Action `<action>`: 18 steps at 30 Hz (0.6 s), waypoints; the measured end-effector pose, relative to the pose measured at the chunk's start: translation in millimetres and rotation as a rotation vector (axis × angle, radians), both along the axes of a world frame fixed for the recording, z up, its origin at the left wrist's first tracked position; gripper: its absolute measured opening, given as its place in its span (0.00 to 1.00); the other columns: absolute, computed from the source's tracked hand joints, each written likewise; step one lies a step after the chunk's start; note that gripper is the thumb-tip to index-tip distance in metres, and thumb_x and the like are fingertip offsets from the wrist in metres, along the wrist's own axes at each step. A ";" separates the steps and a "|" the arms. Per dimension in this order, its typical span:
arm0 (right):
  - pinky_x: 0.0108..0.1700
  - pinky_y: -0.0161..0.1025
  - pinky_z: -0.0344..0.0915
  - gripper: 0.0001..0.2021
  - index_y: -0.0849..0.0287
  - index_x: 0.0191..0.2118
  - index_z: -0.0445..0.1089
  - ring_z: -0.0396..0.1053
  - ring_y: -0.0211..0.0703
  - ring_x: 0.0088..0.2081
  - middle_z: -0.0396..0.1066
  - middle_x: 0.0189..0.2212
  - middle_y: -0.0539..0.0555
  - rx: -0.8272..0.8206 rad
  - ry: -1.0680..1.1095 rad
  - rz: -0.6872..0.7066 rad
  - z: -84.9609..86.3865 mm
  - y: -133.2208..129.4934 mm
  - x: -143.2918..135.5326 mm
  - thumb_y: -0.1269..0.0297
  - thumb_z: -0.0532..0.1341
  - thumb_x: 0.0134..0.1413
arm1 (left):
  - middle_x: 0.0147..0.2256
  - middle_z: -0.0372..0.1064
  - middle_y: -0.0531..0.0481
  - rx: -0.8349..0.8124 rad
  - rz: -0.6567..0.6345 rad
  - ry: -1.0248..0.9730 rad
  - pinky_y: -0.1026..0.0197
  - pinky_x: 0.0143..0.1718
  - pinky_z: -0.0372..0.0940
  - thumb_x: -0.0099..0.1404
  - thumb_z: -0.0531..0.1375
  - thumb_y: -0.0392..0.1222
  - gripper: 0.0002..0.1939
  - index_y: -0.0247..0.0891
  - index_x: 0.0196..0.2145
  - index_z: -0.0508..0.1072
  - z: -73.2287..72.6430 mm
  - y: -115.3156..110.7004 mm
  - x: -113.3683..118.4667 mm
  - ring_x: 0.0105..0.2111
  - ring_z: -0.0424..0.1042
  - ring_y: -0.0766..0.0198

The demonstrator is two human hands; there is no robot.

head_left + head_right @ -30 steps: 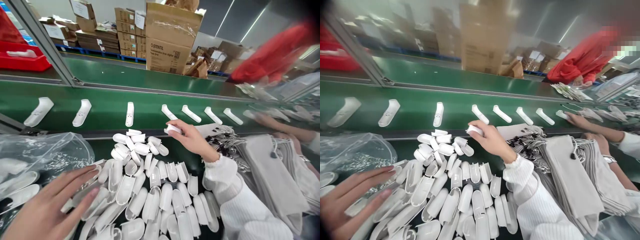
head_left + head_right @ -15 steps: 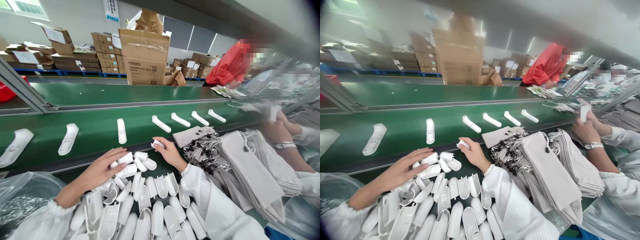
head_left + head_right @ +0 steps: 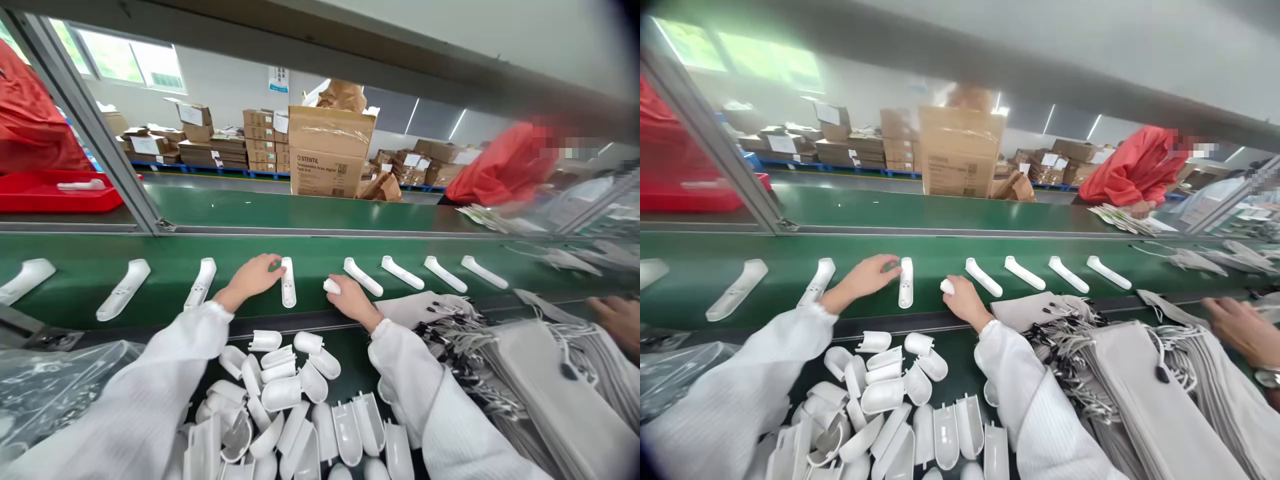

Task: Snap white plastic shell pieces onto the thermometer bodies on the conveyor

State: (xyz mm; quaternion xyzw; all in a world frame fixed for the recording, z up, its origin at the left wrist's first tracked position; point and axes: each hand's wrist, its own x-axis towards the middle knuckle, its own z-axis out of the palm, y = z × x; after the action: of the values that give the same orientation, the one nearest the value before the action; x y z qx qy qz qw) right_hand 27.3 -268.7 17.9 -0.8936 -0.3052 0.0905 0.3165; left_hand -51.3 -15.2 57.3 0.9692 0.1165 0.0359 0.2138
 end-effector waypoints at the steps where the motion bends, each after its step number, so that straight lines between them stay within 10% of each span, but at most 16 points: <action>1: 0.54 0.48 0.65 0.24 0.65 0.59 0.65 0.70 0.54 0.51 0.69 0.52 0.65 -0.021 -0.041 0.009 -2.2 1.9 0.0 0.72 0.60 0.55 | 0.55 0.67 0.41 0.018 0.052 0.013 0.57 0.51 0.63 0.67 0.51 0.59 0.31 0.39 0.61 0.66 -5.2 -0.5 18.0 0.51 0.70 0.52; 8: 0.49 0.45 0.64 0.13 0.66 0.51 0.68 0.70 0.58 0.48 0.71 0.45 0.66 -0.394 -0.398 -0.001 -10.5 -6.5 -7.1 0.68 0.55 0.63 | 0.45 0.70 0.42 0.104 0.134 0.013 0.56 0.43 0.65 0.69 0.48 0.56 0.23 0.39 0.46 0.73 -45.0 -24.7 64.3 0.42 0.73 0.52; 18: 0.36 0.37 0.61 0.11 0.56 0.45 0.66 0.73 0.49 0.37 0.74 0.36 0.54 -0.179 -0.268 0.027 -9.6 18.4 -27.3 0.56 0.60 0.63 | 0.43 0.71 0.39 0.165 0.221 -0.062 0.54 0.43 0.66 0.69 0.48 0.54 0.21 0.35 0.42 0.71 -56.4 -40.3 65.7 0.44 0.73 0.50</action>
State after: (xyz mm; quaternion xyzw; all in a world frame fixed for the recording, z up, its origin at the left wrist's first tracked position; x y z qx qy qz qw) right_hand 0.0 -250.3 8.3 -0.9180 -0.3476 0.0016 0.1909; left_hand 14.4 -55.5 0.9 0.9632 0.2125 0.0985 0.1318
